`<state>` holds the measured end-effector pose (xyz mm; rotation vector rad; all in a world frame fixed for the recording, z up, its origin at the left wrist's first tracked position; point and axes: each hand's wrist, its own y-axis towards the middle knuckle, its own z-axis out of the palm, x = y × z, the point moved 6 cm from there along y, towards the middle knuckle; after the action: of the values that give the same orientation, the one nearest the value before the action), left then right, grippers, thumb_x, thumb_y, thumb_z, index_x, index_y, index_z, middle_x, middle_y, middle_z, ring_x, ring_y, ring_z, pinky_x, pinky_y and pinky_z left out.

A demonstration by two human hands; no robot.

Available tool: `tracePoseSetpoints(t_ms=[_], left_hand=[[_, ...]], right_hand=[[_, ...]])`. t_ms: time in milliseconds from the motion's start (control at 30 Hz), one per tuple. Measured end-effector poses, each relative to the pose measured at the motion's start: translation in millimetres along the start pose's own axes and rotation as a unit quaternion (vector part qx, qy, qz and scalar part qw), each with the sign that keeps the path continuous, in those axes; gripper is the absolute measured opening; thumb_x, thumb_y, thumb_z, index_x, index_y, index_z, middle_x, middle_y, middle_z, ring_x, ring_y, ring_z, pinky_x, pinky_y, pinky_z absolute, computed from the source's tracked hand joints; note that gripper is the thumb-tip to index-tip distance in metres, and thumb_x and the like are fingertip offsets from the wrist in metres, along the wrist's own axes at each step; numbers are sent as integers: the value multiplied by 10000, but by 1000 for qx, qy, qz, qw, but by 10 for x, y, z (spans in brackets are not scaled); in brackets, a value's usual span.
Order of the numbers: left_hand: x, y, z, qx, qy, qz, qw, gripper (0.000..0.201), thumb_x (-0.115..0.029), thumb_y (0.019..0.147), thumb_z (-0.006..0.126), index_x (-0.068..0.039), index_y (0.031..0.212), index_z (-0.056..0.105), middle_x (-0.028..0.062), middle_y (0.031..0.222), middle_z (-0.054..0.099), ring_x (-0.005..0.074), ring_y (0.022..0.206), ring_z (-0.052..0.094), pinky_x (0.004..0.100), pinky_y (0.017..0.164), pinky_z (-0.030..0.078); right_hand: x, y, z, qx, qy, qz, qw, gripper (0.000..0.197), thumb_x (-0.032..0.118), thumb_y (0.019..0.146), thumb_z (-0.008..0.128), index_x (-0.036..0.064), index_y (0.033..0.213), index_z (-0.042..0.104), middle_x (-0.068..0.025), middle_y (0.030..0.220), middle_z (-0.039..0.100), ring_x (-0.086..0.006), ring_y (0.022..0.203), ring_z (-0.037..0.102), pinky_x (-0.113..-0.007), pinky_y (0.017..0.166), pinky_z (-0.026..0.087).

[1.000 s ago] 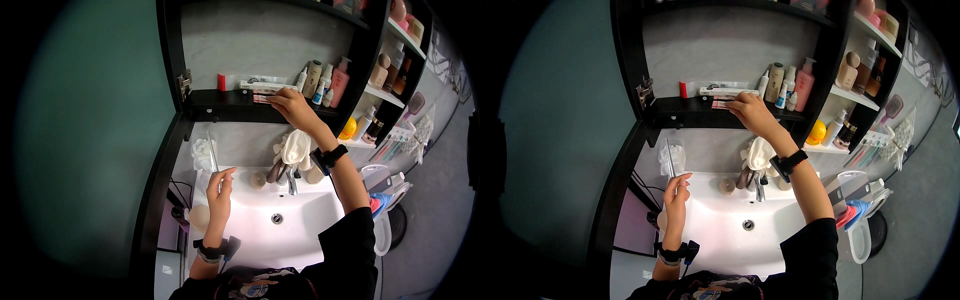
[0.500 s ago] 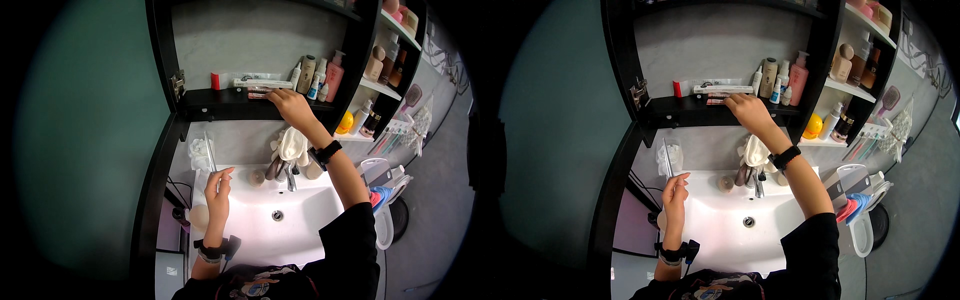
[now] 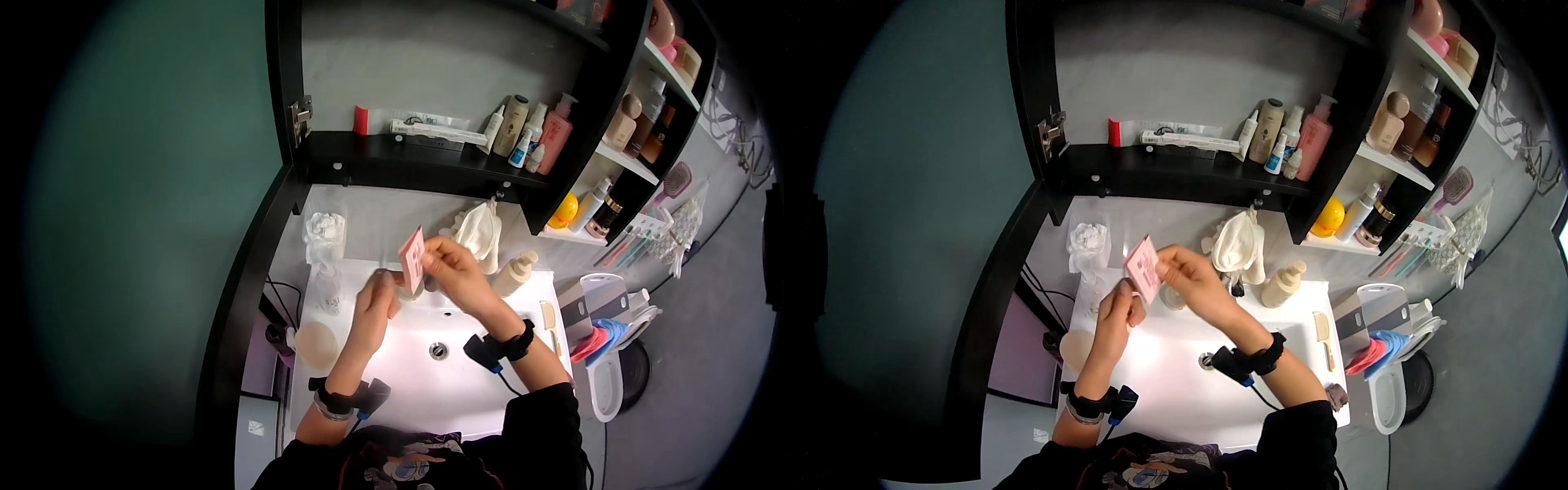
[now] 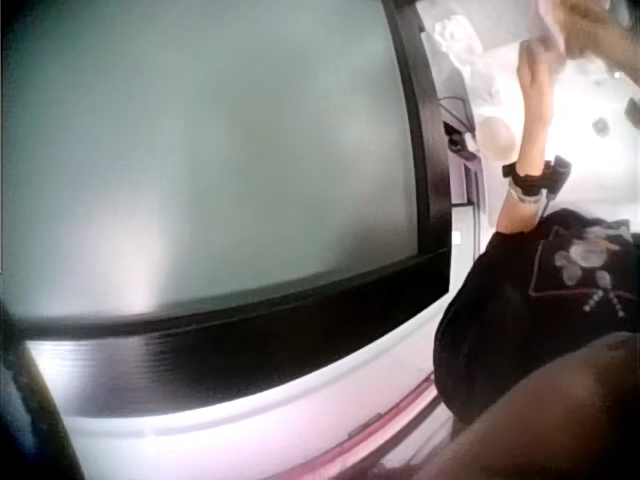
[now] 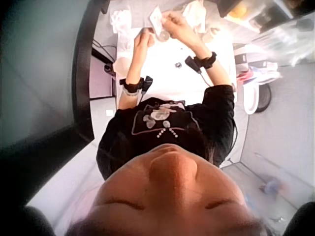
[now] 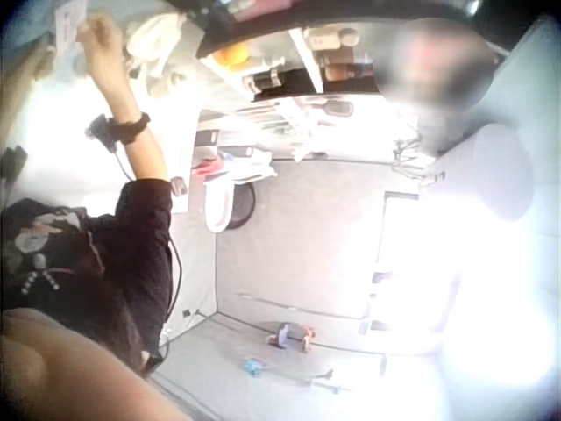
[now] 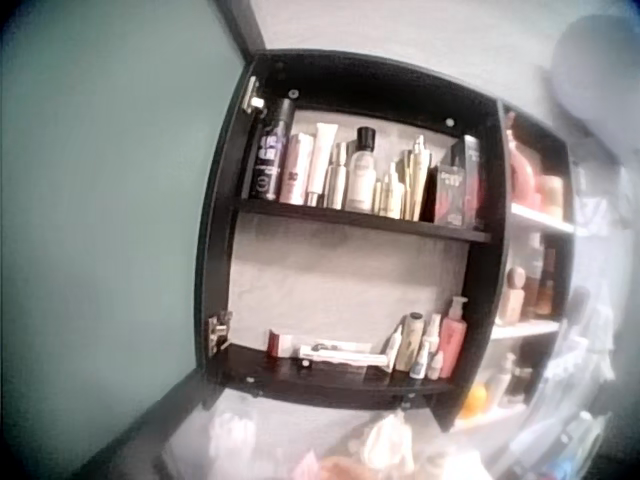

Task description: The person organizes various cosmetic products by picking them up from a bathroom sink, checking them, and placing them onto shelves in a mirrored cabinet.

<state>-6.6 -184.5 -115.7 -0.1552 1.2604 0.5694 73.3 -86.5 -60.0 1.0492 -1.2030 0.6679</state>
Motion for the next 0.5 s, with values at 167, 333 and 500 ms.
tracePoseSetpoints(t_ms=[167, 333, 500], left_hand=[[17, -62, 286, 118, -251, -73, 958, 189, -183, 914, 426, -17, 910, 516, -33, 648, 399, 40, 499, 291, 200, 499, 250], [112, -88, 372, 145, -352, -144, 914, 108, -124, 892, 459, -39, 938, 507, -35, 719, 454, 20, 476, 305, 188, 489, 268], [147, -65, 336, 61, -347, -94, 931, 109, -172, 905, 504, -65, 885, 507, -30, 731, 486, 17, 490, 308, 180, 490, 269]], right_hand=[[-86, -133, 119, 69, 107, 1, 992, 143, 173, 921, 488, 36, 955, 512, -13, 861, 541, -90, 797, 501, -239, 730, 416], [-2, -191, 85, 84, 77, -60, 992, 145, 139, 905, 500, 25, 989, 526, -29, 930, 526, -109, 852, 487, -255, 786, 416], [74, -243, 16, 7, -51, -79, 996, 307, 21, 855, 484, 23, 1162, 482, -51, 1033, 492, -143, 954, 474, -275, 838, 396]])
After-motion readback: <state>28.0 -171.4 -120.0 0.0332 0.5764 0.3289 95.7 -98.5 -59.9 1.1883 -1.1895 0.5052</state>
